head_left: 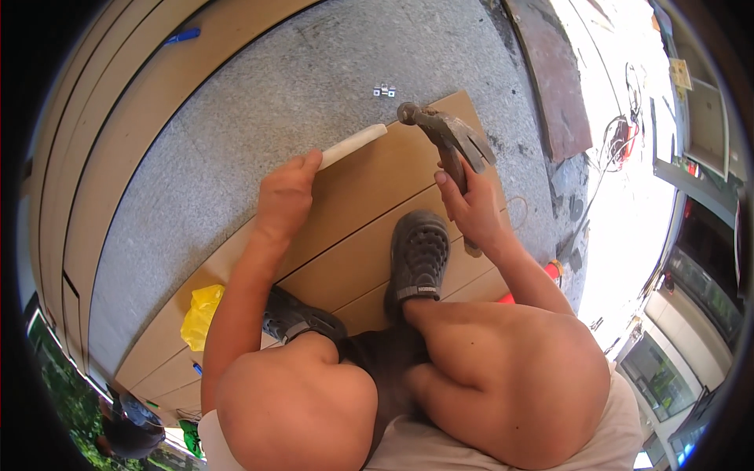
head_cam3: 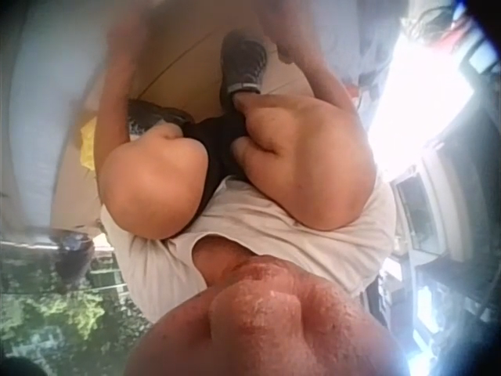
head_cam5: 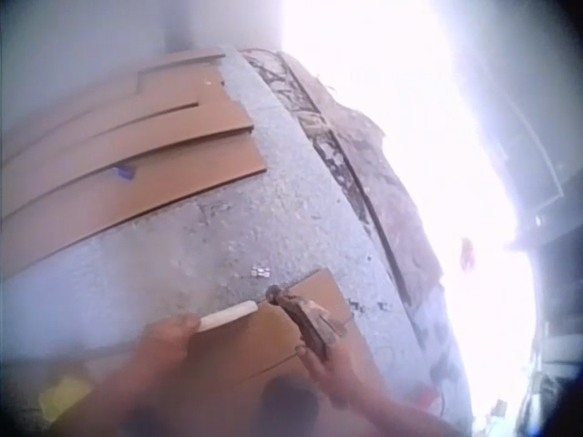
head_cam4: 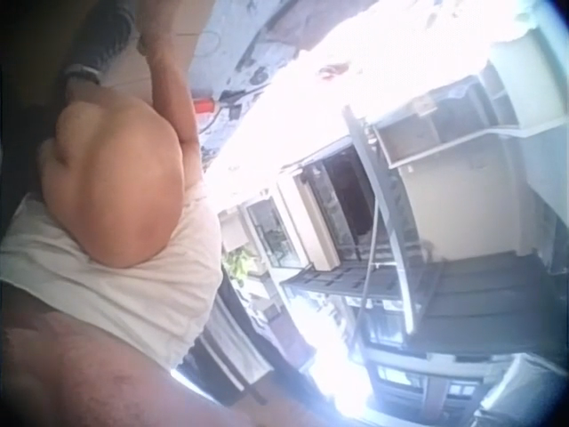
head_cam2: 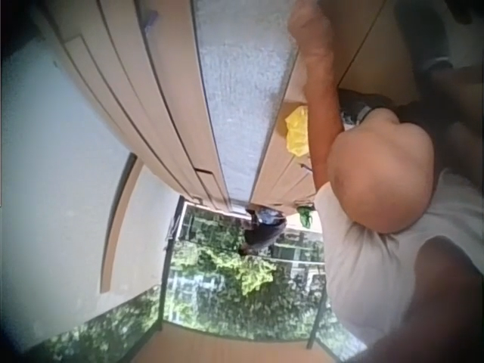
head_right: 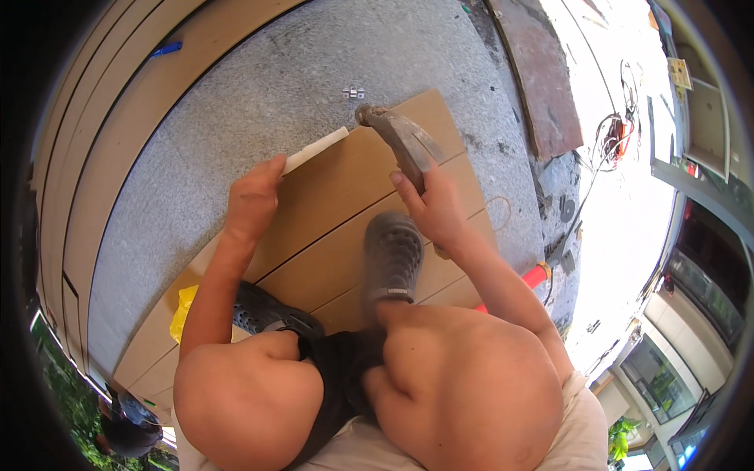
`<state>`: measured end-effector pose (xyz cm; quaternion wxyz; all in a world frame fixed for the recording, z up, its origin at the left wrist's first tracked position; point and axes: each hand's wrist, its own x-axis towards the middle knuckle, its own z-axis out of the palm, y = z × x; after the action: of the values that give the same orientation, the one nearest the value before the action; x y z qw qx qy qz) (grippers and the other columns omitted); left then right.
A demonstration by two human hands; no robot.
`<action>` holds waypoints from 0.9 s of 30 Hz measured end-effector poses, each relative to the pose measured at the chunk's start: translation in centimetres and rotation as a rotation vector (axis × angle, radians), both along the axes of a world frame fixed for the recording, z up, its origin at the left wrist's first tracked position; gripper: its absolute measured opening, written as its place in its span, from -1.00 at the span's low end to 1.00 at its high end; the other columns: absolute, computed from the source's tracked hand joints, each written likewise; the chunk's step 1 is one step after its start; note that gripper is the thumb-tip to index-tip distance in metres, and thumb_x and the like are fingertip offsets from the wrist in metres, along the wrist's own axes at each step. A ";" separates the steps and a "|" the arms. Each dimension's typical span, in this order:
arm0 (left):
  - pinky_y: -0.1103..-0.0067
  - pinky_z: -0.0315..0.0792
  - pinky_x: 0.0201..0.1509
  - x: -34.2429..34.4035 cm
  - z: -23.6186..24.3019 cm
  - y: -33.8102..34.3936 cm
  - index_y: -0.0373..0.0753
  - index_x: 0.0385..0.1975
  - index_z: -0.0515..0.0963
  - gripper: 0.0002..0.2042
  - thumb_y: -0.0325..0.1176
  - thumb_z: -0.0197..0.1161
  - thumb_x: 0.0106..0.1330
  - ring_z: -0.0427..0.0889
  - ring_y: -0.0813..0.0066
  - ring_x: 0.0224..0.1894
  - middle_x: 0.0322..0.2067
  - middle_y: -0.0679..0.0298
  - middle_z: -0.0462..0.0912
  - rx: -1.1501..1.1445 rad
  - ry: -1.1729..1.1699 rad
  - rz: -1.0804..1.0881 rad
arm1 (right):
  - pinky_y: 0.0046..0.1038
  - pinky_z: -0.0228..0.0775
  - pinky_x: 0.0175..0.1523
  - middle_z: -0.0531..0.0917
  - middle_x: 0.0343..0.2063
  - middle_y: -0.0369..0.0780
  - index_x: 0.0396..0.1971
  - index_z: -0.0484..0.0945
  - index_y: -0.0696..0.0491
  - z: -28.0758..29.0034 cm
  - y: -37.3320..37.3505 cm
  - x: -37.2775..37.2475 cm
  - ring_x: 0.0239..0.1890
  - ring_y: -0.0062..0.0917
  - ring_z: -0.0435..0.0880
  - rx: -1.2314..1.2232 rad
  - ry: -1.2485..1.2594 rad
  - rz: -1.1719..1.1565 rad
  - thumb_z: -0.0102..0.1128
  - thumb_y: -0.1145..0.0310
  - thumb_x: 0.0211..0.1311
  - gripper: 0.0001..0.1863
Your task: The person installs decking boards by drilling with an electric drill, retrieving fasteners from a bag, and tapping the fasteners and boards into place using a hammer and a spacer block.
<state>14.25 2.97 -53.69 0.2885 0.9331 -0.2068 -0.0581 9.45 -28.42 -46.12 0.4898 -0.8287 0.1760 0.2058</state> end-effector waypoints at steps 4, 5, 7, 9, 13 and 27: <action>0.29 0.57 -0.29 -0.9 1.0 -0.4 -0.17 0.02 0.55 -0.67 -0.56 0.09 0.27 0.68 0.06 -0.33 -0.34 0.14 0.62 0.156 0.003 -0.002 | -0.34 0.41 -0.29 0.61 -0.46 -0.14 0.08 0.54 0.15 3.8 1.7 0.5 -0.43 -0.43 0.57 0.062 -0.040 0.069 0.21 0.20 0.46 -0.63; 0.30 0.57 -0.30 -0.8 1.2 -0.6 -0.18 0.02 0.55 -0.66 -0.57 0.08 0.26 0.68 0.07 -0.33 -0.35 0.15 0.62 0.167 -0.003 0.004 | -0.34 0.41 -0.29 0.61 -0.46 -0.14 0.08 0.54 0.15 4.0 1.7 0.4 -0.43 -0.43 0.57 0.058 -0.037 0.070 0.21 0.20 0.46 -0.63; 0.31 0.58 -0.30 -0.8 1.7 -0.6 -0.19 0.03 0.55 -0.66 -0.57 0.08 0.26 0.68 0.09 -0.33 -0.35 0.15 0.62 0.157 -0.016 0.010 | -0.47 0.36 -0.39 0.55 -0.51 -0.24 0.07 0.51 0.18 3.7 1.7 0.2 -0.54 -0.55 0.51 0.047 -0.297 0.179 0.09 0.21 0.53 -0.65; 0.31 0.58 -0.30 -0.9 1.6 -0.7 -0.20 0.04 0.54 -0.65 -0.58 0.09 0.25 0.69 0.10 -0.34 -0.35 0.16 0.62 0.148 -0.032 0.015 | -0.45 0.39 -0.35 0.56 -0.48 -0.23 0.05 0.51 0.19 2.4 2.0 0.4 -0.52 -0.47 0.53 -0.067 -0.519 0.306 0.06 0.22 0.55 -0.67; 0.29 0.59 -0.34 -1.1 1.4 -0.1 -0.18 0.08 0.54 -0.62 -0.56 0.09 0.26 0.69 0.08 -0.38 -0.38 0.15 0.62 0.193 -0.035 -0.003 | -0.17 0.51 -0.20 0.66 -0.25 0.05 0.10 0.54 0.11 3.2 2.2 1.5 -0.28 -0.05 0.69 -0.170 -0.035 0.357 0.16 0.15 0.46 -0.61; 0.28 0.60 -0.33 -1.1 2.1 -0.8 -0.19 0.10 0.54 -0.63 -0.52 0.09 0.28 0.71 0.06 -0.40 -0.39 0.12 0.65 0.250 0.012 0.004 | -0.33 0.36 -0.38 0.51 -0.50 -0.23 -0.10 0.50 0.17 3.0 2.1 0.0 -0.57 -0.46 0.47 0.105 -0.396 0.119 0.09 0.19 0.53 -0.70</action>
<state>13.14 2.18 -51.61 0.1710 0.9619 -0.1945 -0.0883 9.44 -26.32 -43.15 0.5445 -0.8351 0.0164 0.0765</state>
